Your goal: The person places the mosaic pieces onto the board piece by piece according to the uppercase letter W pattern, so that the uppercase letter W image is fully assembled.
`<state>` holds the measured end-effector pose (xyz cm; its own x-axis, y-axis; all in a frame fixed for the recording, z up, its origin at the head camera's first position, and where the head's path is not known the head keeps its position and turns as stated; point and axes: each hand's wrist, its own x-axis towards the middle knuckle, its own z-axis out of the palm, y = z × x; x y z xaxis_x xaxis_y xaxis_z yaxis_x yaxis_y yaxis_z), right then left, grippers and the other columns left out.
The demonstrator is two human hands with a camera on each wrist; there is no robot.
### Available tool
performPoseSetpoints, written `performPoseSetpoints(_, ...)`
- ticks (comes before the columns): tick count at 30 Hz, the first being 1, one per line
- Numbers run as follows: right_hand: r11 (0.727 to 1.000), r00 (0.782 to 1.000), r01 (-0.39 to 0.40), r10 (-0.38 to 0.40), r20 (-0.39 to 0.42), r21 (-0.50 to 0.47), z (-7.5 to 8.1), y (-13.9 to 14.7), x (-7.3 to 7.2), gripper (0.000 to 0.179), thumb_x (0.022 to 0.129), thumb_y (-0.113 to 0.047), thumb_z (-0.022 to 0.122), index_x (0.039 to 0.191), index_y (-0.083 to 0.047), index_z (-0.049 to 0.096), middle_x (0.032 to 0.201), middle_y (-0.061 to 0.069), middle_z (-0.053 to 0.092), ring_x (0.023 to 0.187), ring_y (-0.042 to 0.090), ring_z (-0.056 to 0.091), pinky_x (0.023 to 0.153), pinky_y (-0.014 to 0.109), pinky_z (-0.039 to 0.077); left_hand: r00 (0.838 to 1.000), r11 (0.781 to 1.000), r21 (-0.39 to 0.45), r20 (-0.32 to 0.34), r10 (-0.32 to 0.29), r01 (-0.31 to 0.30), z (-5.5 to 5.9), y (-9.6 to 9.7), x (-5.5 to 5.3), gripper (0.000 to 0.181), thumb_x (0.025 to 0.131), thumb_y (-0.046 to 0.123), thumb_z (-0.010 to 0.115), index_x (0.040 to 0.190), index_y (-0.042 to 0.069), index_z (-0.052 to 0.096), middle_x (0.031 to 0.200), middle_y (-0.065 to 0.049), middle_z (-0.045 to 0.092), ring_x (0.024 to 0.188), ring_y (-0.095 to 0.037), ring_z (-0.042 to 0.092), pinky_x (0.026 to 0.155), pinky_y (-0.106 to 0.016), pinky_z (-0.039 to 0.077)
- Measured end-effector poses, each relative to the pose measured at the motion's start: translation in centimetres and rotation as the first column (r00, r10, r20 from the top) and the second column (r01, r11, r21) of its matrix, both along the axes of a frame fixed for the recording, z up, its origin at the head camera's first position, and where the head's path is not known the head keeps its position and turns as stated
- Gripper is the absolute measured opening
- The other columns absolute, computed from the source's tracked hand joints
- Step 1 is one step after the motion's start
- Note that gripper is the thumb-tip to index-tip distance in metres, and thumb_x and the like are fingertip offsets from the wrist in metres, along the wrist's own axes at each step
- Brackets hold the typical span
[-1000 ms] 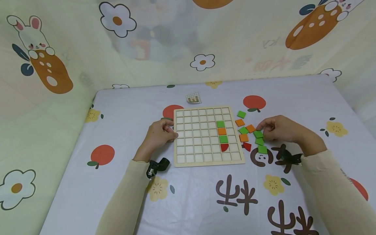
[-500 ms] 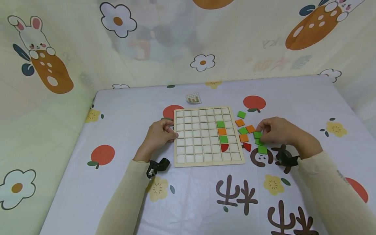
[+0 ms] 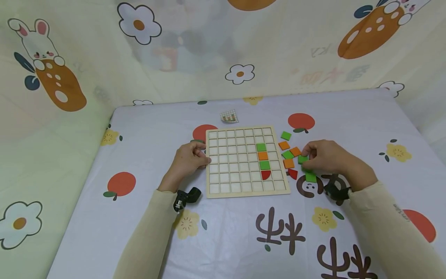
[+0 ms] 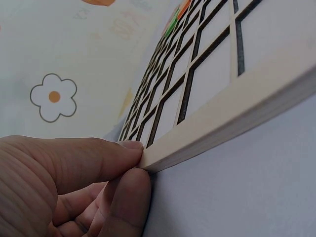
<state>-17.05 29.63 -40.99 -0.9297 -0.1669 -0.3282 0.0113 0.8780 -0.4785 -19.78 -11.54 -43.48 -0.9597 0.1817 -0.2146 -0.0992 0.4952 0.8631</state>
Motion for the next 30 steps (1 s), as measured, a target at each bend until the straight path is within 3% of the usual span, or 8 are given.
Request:
performPoseSetpoints(6, 1.0, 1.0, -0.005, 0.005, 0.013, 0.012, -0.1, -0.2, -0.1, 0.026, 0.084, -0.018, 0.075, 0.101, -0.001, 0.065, 0.078, 0.005, 0.058, 0.078, 0.022, 0.055, 0.063, 0.034, 0.045, 1.0, 1.0, 0.002, -0.004, -0.001, 0.001, -0.1, 0.0, 0.0, 0.046, 0.088, 0.005, 0.08, 0.131, -0.001, 0.064, 0.091, -0.009, 0.069, 0.07, -0.014, 0.066, 0.066, -0.026, 0.049)
performPoseSetpoints(15, 0.999, 0.998, 0.003, -0.005, -0.056, -0.036, 0.0, -0.4, 0.3, 0.026, 0.084, -0.019, 0.078, 0.099, -0.001, 0.066, 0.079, 0.005, 0.059, 0.079, 0.022, 0.056, 0.062, 0.032, 0.045, 1.0, 1.0, 0.007, -0.006, 0.0, 0.0, -0.1, 0.0, 0.0, 0.046, 0.089, 0.005, 0.08, 0.131, -0.002, 0.064, 0.091, -0.01, 0.068, 0.071, -0.014, 0.065, 0.065, -0.025, 0.049)
performPoseSetpoints(24, 0.995, 0.996, 0.001, -0.009, -0.092, -0.095, 0.6, -2.0, 1.0, 0.032, 0.085, -0.023, 0.084, 0.104, -0.003, 0.069, 0.09, 0.007, 0.062, 0.087, 0.026, 0.054, 0.063, 0.03, 0.047, 1.0, 1.0, 0.015, -0.012, -0.001, 0.001, -0.2, 0.0, -0.1, 0.046, 0.088, 0.003, 0.08, 0.131, -0.002, 0.064, 0.091, -0.01, 0.068, 0.071, -0.014, 0.066, 0.065, -0.024, 0.051)
performPoseSetpoints(30, 0.992, 0.994, -0.017, 0.003, -0.108, -0.127, 0.5, -3.4, 1.2, 0.027, 0.084, -0.017, 0.083, 0.103, -0.003, 0.07, 0.089, 0.006, 0.065, 0.086, 0.023, 0.057, 0.066, 0.028, 0.05, 1.0, 1.0, 0.019, -0.016, -0.004, 0.005, -0.3, -0.1, -0.1, 0.046, 0.088, 0.003, 0.081, 0.13, -0.002, 0.064, 0.09, -0.01, 0.068, 0.07, -0.014, 0.066, 0.064, -0.025, 0.05)
